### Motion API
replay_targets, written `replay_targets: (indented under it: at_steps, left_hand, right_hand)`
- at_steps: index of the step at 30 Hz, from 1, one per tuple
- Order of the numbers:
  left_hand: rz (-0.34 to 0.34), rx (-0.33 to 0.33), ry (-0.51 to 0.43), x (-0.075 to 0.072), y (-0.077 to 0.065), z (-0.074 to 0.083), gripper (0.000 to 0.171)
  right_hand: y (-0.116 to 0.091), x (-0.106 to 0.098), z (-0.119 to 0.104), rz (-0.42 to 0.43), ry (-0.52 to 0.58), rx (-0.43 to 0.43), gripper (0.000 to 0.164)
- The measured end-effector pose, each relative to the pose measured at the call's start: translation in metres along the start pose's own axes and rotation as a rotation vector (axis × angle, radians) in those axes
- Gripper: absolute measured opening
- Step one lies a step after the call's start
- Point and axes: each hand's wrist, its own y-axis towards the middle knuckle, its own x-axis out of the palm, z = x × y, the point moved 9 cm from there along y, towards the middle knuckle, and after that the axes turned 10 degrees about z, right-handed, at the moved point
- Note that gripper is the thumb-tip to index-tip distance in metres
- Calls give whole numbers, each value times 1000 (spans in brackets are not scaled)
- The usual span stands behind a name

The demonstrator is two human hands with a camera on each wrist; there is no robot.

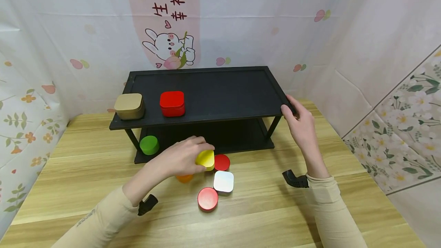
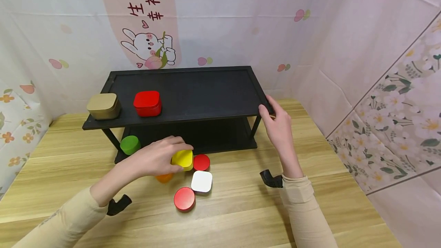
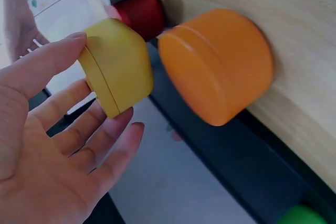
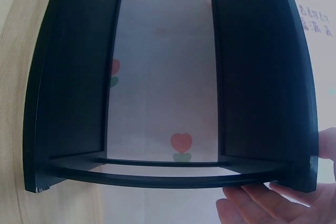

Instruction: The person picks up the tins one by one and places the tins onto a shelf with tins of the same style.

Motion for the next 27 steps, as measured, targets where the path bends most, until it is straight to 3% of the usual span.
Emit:
replay_targets:
  at_steps: [9, 27]
  left_hand:
    - [34, 88, -28, -17, -1, 19, 48]
    - [81, 143, -72, -64, 0, 44, 49]
  right_hand:
    - [0, 0, 1, -1, 6, 0, 57]
    - [0, 0, 0, 1, 4, -1, 57]
